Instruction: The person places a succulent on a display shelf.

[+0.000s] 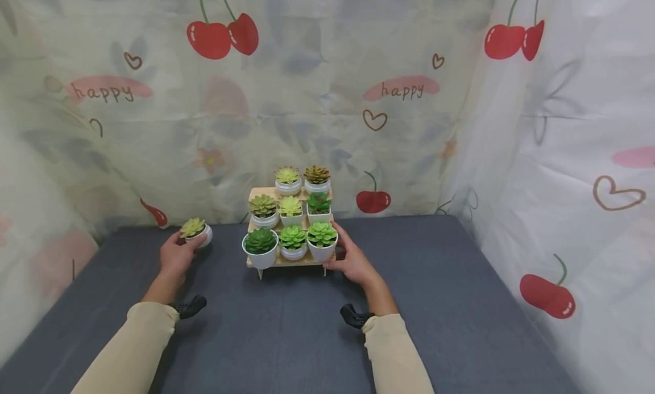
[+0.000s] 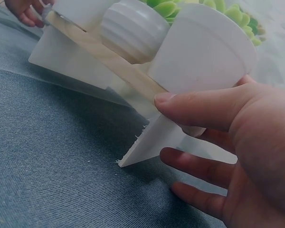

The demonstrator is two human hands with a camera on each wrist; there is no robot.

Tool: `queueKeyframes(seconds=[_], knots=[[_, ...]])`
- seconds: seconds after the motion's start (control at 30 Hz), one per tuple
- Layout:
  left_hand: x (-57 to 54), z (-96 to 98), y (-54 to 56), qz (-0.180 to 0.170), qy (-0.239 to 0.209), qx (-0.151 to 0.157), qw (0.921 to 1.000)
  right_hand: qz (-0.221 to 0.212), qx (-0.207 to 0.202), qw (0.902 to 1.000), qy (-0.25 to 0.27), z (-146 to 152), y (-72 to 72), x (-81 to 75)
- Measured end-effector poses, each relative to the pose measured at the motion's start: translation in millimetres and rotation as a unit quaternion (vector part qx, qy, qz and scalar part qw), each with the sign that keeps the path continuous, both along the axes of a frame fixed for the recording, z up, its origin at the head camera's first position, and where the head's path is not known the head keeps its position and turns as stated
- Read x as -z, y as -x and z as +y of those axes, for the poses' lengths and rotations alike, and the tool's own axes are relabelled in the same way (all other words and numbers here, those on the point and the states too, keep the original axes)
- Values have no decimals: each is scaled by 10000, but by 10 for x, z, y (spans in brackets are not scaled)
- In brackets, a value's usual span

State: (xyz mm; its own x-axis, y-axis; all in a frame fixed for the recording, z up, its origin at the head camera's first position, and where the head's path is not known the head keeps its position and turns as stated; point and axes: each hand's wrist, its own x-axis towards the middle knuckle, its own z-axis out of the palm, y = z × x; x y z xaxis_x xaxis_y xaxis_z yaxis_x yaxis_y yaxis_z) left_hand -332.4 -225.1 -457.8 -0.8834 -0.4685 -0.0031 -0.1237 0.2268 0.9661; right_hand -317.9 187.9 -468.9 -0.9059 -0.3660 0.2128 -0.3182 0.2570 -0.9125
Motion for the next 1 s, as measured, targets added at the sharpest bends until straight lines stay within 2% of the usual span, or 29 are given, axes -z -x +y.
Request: queueKeyframes(seconds=[0.2,0.43,0.77,1.0], knots=[[-155,78,80,83,-48,232,9997,-42,31,10000,62,12,5,13],[-336,160,123,183,53,543,9983,-178,-105,9998,36,-45,-189,-261],[-540,354,202,458,-179,711,9963,-208,-98,9997,80,-58,-202,-269],[-705,480,253,505,-401,920,9937,-174,-105,9998,91,-42,-193,-269]])
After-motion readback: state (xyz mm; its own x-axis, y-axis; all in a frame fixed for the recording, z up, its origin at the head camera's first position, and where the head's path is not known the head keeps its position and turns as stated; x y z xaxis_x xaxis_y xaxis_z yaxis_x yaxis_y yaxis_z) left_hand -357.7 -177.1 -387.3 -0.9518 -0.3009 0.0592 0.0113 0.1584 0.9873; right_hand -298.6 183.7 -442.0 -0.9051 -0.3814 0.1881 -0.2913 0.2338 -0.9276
